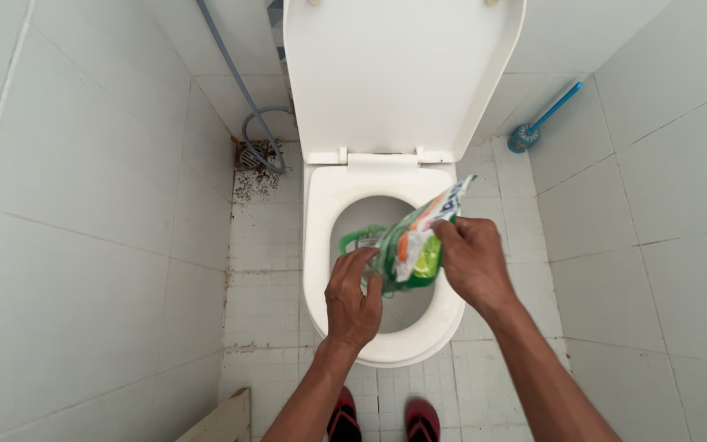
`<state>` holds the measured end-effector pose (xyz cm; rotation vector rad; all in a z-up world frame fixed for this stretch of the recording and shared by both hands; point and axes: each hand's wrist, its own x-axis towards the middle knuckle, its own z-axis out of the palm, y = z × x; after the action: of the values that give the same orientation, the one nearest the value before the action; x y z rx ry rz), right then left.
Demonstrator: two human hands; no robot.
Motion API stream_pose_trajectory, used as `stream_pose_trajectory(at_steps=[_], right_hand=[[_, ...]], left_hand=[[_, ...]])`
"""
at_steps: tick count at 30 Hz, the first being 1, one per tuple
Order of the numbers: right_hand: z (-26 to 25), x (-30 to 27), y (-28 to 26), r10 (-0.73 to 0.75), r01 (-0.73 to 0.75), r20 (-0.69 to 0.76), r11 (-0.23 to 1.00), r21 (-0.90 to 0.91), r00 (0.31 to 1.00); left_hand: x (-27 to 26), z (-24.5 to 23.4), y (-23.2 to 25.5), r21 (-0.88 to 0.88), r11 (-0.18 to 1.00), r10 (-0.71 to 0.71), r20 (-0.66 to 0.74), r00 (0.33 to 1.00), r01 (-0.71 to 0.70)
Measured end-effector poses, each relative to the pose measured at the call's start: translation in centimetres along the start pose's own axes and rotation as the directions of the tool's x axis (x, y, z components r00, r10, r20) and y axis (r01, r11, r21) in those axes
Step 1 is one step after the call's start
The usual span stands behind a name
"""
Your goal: The person cleans a toilet by first wiping the tank with a cloth, then opening the lid. They pour green cleaning powder into the bowl, rinse it with a handheld sprayer, and stir the mixture with a stick.
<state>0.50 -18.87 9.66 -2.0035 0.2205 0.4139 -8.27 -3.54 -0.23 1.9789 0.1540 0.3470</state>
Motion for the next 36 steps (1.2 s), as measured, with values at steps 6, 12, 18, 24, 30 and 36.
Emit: stream_pose_trajectory(at_steps=[6,12,18,24,30,36], right_hand=[[-4.0,-1.2,0.8,-0.024,0.023,-0.028,0.998,-0.053,0.999],[-8.4,-0.9,3.6,0.027,-0.033,-0.072,0.996,-0.078,0.997],[-13.4,-0.4,7.7,-0.043,0.036,-0.097,0.996,-0.075,0.994],[-18.6,0.3,13.0,-0.005,0.0,-0.112,0.999,-0.046,0.994],[-21.8,0.7,20.9,0.068,-0.071,-0.172,0.997,-0.01,0.983],[-23.7,1.1,29.9,0.164,-0.177,-0.222,0.983,-0.041,0.961]], left_hand=[[1.9,0.9,0.6,0.13,0.987,-0.095,0.019,0.995,0.092],[2.6,3.3,2.8,0.16,0.969,-0.203,0.069,0.977,0.19],[2.3,7.9,5.7,0.212,0.96,-0.22,0.161,0.962,0.184],[2.4,14.2,7.3,0.247,0.962,-0.178,0.234,0.956,0.118],[2.1,22.4,7.7,0.265,0.962,-0.162,0.347,0.924,0.069],[-0.3,31.4,5.8,0.255,0.964,-0.052,0.457,0.888,-0.075]])
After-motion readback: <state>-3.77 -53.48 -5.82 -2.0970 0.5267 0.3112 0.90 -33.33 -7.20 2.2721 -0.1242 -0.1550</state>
